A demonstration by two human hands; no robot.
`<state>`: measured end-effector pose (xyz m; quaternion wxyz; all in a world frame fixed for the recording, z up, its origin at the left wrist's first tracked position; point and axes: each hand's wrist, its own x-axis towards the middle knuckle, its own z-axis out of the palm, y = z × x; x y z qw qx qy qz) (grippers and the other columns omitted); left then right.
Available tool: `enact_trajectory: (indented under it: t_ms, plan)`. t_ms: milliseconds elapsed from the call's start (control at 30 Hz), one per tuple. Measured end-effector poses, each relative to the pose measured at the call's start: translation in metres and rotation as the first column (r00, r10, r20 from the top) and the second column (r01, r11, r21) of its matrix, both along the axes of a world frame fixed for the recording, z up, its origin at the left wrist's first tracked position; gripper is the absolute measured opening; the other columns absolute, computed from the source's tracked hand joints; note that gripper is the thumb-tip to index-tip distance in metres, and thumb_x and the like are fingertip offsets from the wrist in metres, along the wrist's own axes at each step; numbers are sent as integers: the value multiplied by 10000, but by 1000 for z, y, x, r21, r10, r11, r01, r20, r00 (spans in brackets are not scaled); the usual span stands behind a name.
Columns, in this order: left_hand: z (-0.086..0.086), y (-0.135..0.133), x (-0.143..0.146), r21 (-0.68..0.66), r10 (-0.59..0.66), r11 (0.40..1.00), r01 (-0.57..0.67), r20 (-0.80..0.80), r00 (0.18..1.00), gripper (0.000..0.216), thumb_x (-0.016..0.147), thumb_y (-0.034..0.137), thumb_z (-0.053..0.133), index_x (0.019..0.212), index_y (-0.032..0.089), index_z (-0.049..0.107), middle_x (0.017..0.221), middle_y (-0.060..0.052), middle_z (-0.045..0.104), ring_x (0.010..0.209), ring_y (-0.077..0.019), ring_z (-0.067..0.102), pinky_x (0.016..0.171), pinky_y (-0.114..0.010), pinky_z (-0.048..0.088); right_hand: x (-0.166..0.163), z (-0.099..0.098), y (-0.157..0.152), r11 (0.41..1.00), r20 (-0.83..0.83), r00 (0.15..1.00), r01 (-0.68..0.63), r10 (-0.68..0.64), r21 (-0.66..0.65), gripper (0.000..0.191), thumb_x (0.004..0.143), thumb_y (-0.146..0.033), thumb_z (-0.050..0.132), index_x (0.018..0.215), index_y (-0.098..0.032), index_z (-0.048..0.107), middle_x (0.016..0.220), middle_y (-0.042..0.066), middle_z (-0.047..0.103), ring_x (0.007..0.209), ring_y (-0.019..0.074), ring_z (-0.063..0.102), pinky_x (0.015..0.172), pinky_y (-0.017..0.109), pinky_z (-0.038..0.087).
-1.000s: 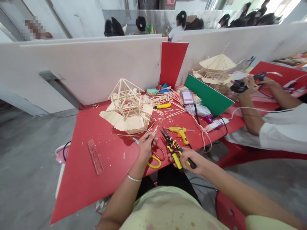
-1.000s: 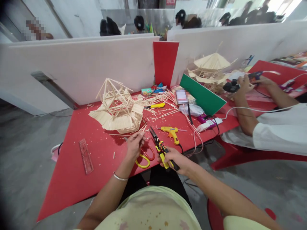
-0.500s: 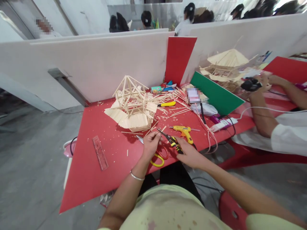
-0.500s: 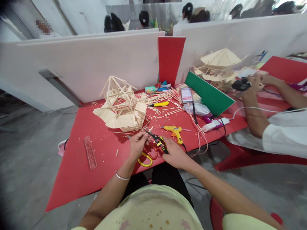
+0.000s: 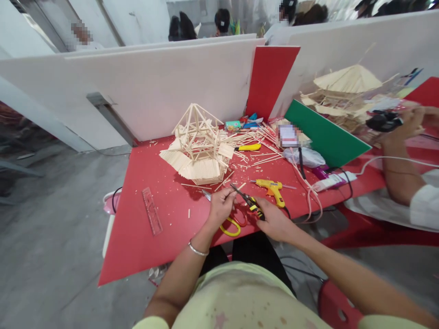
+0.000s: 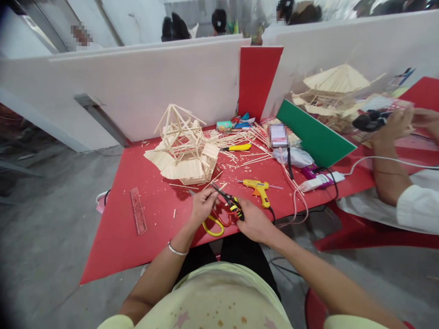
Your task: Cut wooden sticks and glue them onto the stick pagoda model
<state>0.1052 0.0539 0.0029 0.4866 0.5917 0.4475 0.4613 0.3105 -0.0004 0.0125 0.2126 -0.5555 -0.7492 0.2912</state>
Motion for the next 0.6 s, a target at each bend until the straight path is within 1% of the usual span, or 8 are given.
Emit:
enact_trajectory:
  t_ms: [100,167,233,333,400,467,533,600]
  plan:
    - [3,0,-1,-77,-39,996,45,81,996,375,876,464,603,641,172,594,535,15,575,423,-88,475,449,-215,350,1,0,2,1000,-39,999,-30,30,-9,714,704,-136,515,1413,-165,430,1393,150,557,1300,275,528,1120,475,392]
    - [4,0,-1,-158,-86,981,115,178,980,382,859,497,620,664,170,589,515,19,569,378,-70,426,410,-207,295,3,3,3,998,-32,998,-54,53,-11,764,696,-139,518,1450,-178,395,1447,146,515,1339,280,493,1133,487,374]
    - [3,0,0,-214,-115,961,174,261,958,380,842,514,640,692,168,589,499,26,561,350,-57,386,385,-202,243,4,6,2,998,-9,999,-54,54,-19,788,687,-142,521,1461,-179,383,1458,153,504,1344,295,485,1130,505,371]
    - [1,-1,0,-220,-126,955,200,311,942,388,831,505,666,674,163,570,488,29,547,345,-43,365,380,-198,213,3,7,0,999,2,1000,-23,23,-28,769,673,-144,526,1432,-157,409,1415,173,538,1313,309,510,1114,512,386]
    - [-2,-1,1,-232,-126,950,209,329,936,397,829,503,674,664,157,566,487,28,541,348,-37,357,383,-197,203,2,4,-2,1000,-6,1000,-6,6,-24,761,664,-135,524,1417,-153,420,1402,174,549,1302,304,521,1113,502,389]
    - [-4,-2,1,-271,-120,935,228,363,924,386,813,509,690,705,150,597,485,34,533,344,-32,336,380,-196,184,2,-1,-3,1000,-24,1000,-5,4,-22,769,658,-125,516,1421,-159,419,1409,167,548,1310,296,518,1122,497,379]
    - [-5,-2,1,-302,-116,920,250,398,910,383,791,518,707,758,145,626,476,44,520,333,-30,313,374,-196,161,3,-6,-2,999,-66,997,-32,31,-17,785,651,-123,509,1430,-165,418,1422,158,541,1328,293,505,1131,502,367]
    - [-4,-2,1,-311,-98,919,243,416,904,386,779,524,715,777,147,632,465,51,510,325,-30,301,369,-196,149,5,-6,-1,996,-122,989,-81,78,-24,795,649,-132,504,1438,-177,422,1431,141,540,1336,290,500,1138,501,360]
